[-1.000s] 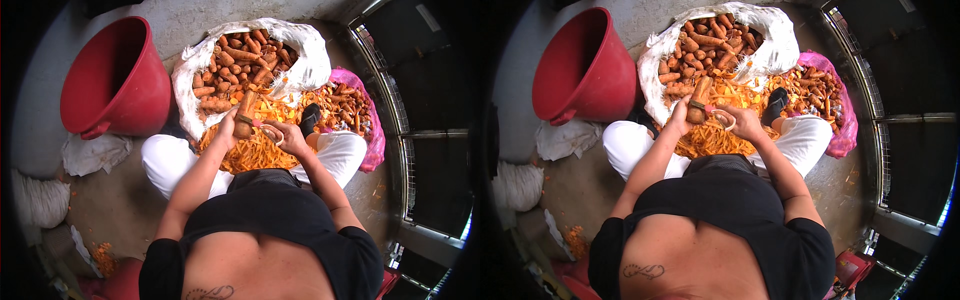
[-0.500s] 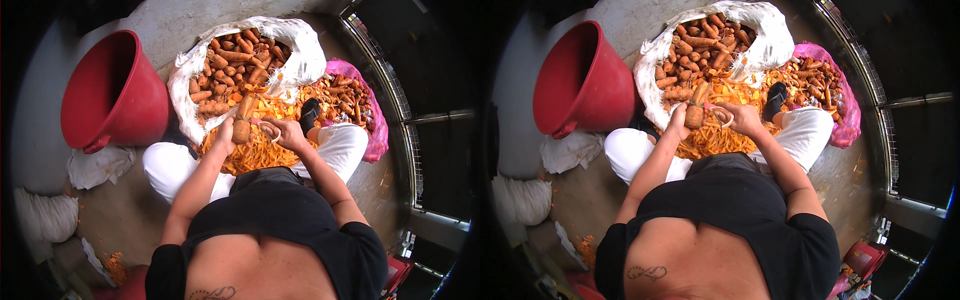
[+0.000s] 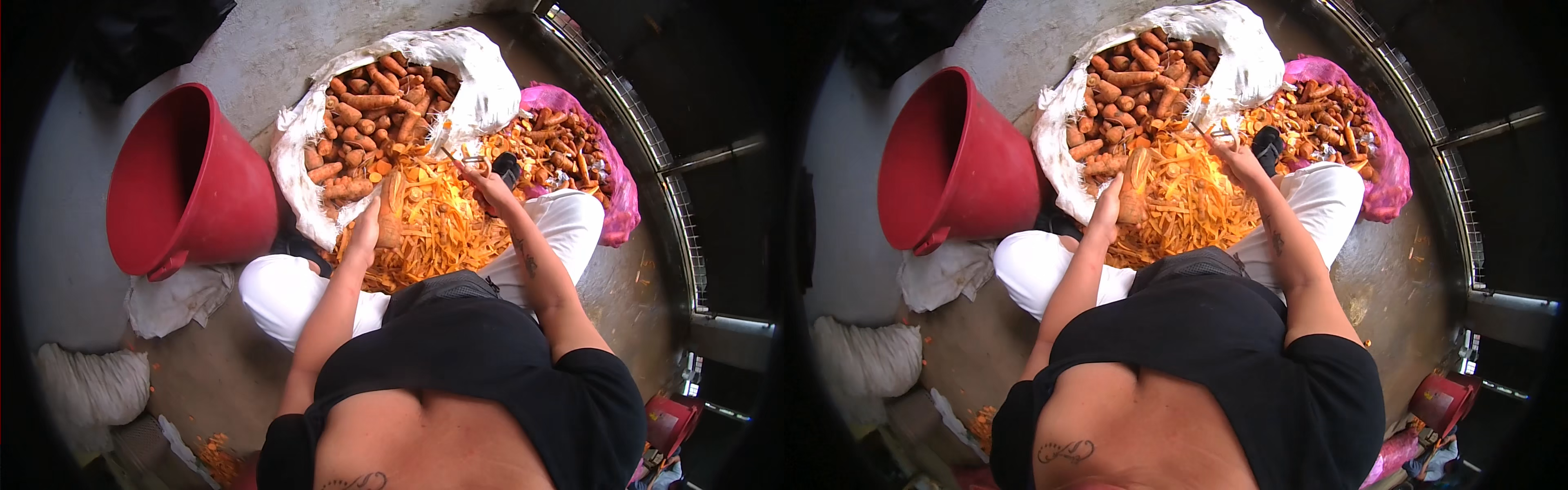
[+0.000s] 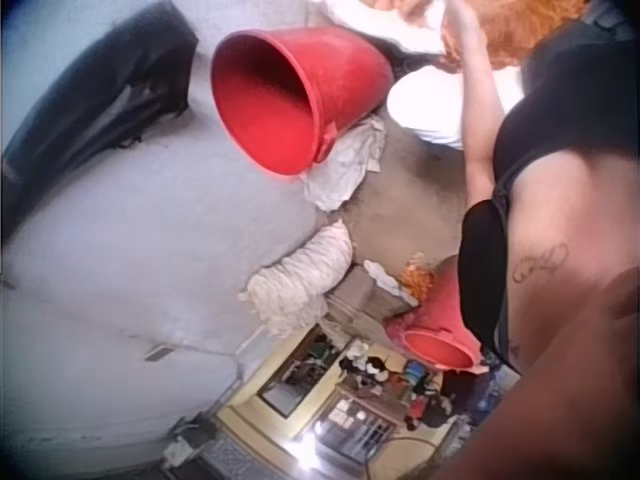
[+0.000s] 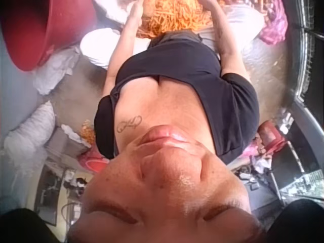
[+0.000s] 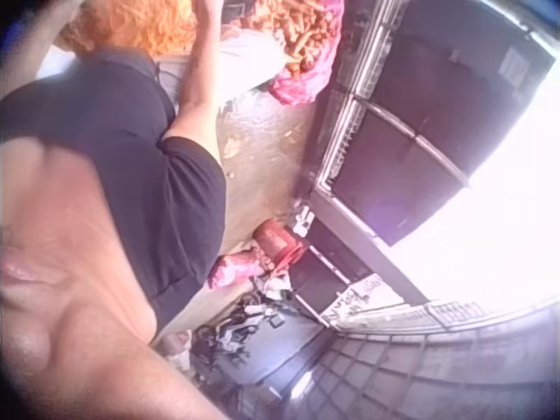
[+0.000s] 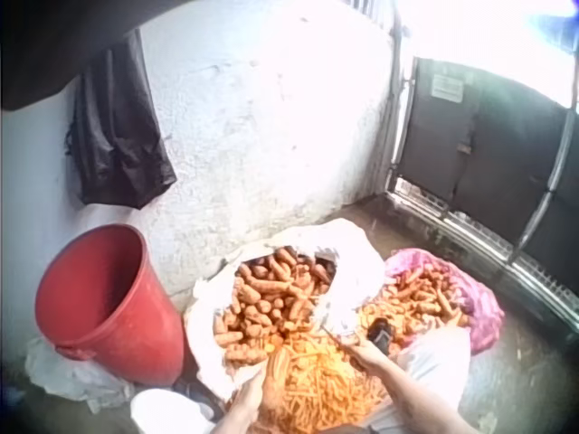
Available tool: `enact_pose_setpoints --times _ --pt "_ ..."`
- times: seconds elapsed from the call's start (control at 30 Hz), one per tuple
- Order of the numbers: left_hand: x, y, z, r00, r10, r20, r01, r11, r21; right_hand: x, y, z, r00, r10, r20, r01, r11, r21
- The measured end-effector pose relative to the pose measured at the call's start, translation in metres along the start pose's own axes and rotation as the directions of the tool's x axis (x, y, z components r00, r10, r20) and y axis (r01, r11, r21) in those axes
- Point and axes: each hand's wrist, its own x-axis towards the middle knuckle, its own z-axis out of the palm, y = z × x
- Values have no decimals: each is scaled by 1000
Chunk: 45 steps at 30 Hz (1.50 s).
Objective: The recorder is sitting on the floor peeling carrots into a pile.
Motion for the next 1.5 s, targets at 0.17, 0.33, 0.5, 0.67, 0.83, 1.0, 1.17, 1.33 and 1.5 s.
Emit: enact_pose_setpoints --times 0.17,0.33,0.5,0.67,0.83,1.0,1.17,1.33,1.5 --pt "8 11 6 876 456 -156 68 204 977 -44 -31 51 993 -53 104 6 913 409" --pt "9 0 5 787 612 -76 14 106 994 -47 -37 79 970 -185 159 116 923 368" --pt "31 -9 -10 992 -49 -120 48 999 -5 -52 -28 108 912 -271 308 125 899 419" --pt "15 -2 -13 986 -128 107 141 982 -126 -34 -28 87 953 -170 252 11 848 530" --pt "9 5 -14 978 -70 195 94 989 -118 -11 -4 68 957 163 -238 20 786 618" --pt "18 -1 -11 990 -55 128 73 987 -144 -41 -7 77 880 -474 -26 470 878 -92" --pt "14 0 -3 995 -7 95 30 969 -244 -69 -36 80 795 -559 237 605 700 -380" --pt "9 4 -7 990 -39 136 70 972 -226 -68 -39 79 773 -588 236 628 661 -410" --pt "11 0 -10 988 -62 145 92 973 -213 -69 -40 81 753 -632 185 637 629 -446"
